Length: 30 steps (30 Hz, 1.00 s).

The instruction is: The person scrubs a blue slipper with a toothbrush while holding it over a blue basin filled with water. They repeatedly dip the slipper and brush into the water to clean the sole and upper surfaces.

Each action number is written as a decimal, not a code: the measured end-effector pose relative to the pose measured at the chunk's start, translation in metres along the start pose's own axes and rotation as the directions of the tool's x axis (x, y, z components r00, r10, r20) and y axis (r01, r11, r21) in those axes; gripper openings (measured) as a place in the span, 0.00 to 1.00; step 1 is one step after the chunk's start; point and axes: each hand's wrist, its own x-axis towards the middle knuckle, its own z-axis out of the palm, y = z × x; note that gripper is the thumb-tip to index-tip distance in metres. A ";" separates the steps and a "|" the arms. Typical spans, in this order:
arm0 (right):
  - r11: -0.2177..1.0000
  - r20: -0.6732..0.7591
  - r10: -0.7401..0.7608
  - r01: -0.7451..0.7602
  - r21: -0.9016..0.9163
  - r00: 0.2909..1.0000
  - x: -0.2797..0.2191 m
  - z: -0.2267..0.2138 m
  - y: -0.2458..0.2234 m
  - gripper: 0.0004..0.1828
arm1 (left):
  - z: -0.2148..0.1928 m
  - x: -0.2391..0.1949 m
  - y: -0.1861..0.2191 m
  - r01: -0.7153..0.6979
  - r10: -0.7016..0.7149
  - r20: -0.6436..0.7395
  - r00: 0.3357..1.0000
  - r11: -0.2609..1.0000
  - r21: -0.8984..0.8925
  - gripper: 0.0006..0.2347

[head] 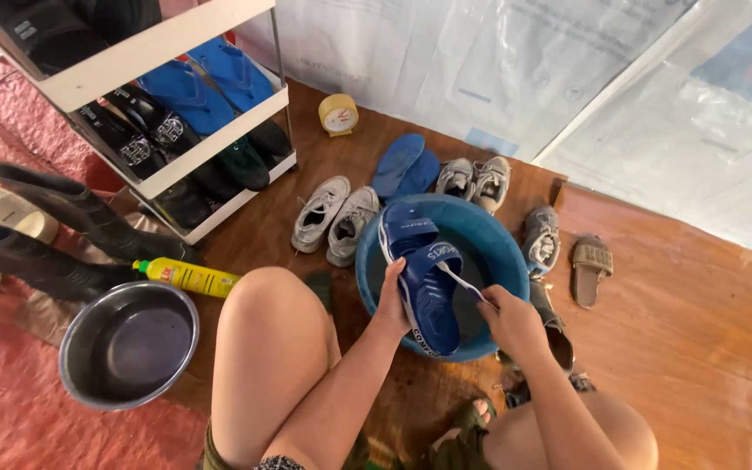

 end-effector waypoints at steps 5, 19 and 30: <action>0.947 -0.092 -0.296 0.279 -0.158 0.951 0.021 0.022 0.044 0.13 | -0.012 0.027 0.002 0.019 -0.026 -0.248 0.968 0.999 -0.031 0.20; 0.945 -0.103 0.149 -0.172 -0.278 0.984 0.042 0.014 -0.010 0.20 | -0.039 0.069 -0.023 0.120 -0.100 -0.113 0.989 0.976 0.182 0.36; 0.982 0.265 0.189 -0.173 -0.083 0.946 -0.018 -0.005 -0.040 0.16 | 0.006 0.028 -0.008 -0.200 0.217 -0.320 0.922 0.976 0.086 0.29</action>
